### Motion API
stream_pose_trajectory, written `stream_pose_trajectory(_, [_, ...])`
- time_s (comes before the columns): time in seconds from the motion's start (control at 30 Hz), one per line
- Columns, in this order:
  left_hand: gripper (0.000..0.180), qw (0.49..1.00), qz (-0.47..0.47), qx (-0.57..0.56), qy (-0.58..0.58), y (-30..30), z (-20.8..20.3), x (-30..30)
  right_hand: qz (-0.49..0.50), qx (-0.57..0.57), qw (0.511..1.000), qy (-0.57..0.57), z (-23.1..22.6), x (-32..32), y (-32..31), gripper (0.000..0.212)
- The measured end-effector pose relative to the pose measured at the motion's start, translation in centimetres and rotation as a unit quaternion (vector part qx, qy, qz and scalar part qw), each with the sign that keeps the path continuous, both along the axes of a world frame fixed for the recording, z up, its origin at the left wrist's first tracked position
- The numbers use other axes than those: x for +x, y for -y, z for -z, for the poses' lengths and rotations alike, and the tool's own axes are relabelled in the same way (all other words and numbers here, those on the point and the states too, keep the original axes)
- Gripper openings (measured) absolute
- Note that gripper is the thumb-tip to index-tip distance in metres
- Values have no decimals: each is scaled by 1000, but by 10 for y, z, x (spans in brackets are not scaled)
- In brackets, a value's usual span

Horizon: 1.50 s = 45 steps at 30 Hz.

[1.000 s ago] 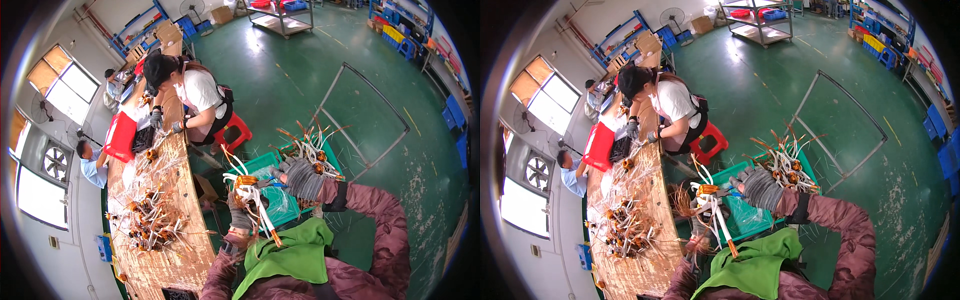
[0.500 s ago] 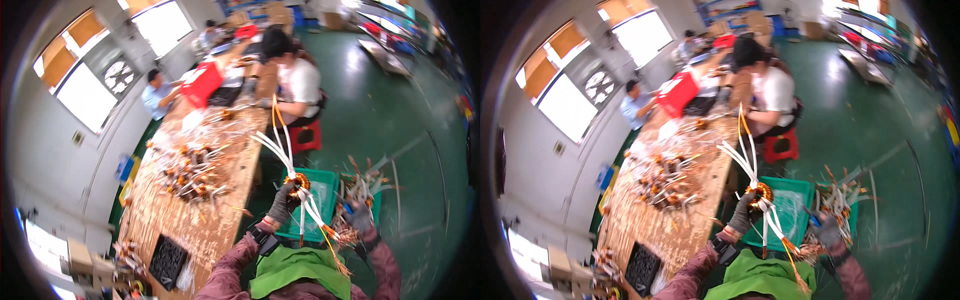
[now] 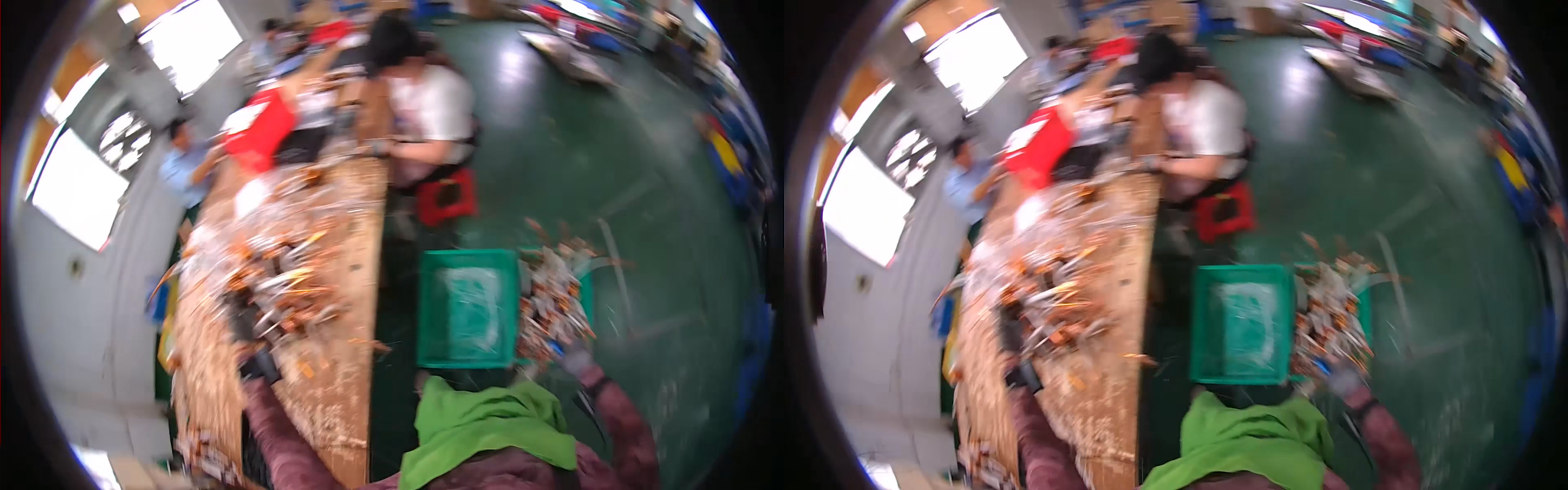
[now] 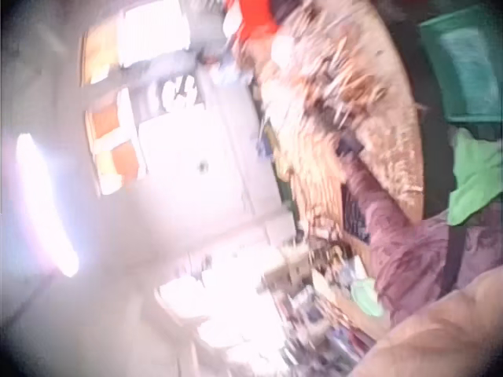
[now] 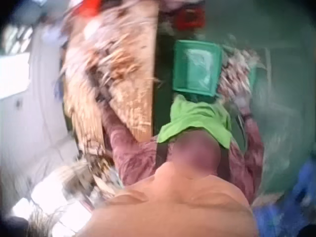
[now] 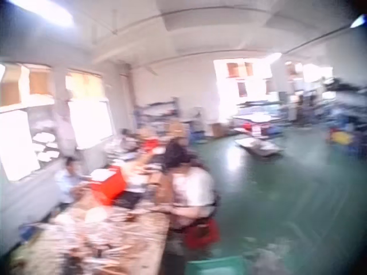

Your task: Assembling motor stators by securing copper windings with white plastic cable ties using pliers.

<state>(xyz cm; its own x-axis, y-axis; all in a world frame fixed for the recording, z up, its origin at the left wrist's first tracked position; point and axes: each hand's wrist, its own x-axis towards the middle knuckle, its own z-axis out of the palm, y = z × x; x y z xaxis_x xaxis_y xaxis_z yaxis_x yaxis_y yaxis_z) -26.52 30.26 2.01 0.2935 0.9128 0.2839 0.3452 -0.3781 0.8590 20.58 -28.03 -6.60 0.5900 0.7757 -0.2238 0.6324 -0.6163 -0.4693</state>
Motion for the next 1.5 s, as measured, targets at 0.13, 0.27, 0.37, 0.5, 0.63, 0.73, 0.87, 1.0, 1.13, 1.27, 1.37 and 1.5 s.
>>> stream_pose_trajectory(0.13, [39, 947, -107, -241, 182, 0, -11, 56, -15, 83, 993, -84, 40, -14, -7, 33])
stream_pose_trajectory(0.27, [35, 959, 224, -169, 45, 108, -31, 195, 23, -131, 982, -135, 31, -36, -5, 40])
stream_pose_trajectory(0.37, [57, 835, 456, -269, 152, 243, -103, 295, 19, -143, 976, -165, 79, -49, 40, 47])
stream_pose_trajectory(0.5, [56, 623, 704, -183, 288, 317, -161, 377, 71, -166, 953, -243, 101, -59, 78, 49])
stream_pose_trajectory(0.63, [30, 791, 608, 5, 69, 347, -182, 436, 145, -182, 947, -224, 113, -56, 97, 46])
stream_pose_trajectory(0.73, [26, 791, 598, -98, 83, 366, -194, 461, 179, -171, 946, -208, 115, -56, 102, 42])
stream_pose_trajectory(0.87, [30, 699, 640, -262, 183, 391, -189, 483, 203, -194, 933, -226, 115, -48, 95, 41])
stream_pose_trajectory(1.0, [29, 699, 647, -230, 197, 396, -212, 487, 166, -154, 952, -204, 130, -47, 71, 46])
stream_pose_trajectory(1.13, [28, 686, 657, -235, 208, 406, -197, 497, 175, -181, 945, -207, 129, -42, 74, 46])
stream_pose_trajectory(1.27, [27, 683, 662, -224, 212, 414, -204, 500, 183, -171, 944, -217, 134, -40, 73, 47])
stream_pose_trajectory(1.37, [27, 683, 664, -219, 212, 420, -201, 512, 189, -206, 935, -217, 159, -46, 84, 42])
stream_pose_trajectory(1.5, [26, 699, 660, -200, 188, 424, -189, 528, 205, -91, 940, -258, 171, -59, 87, 35])
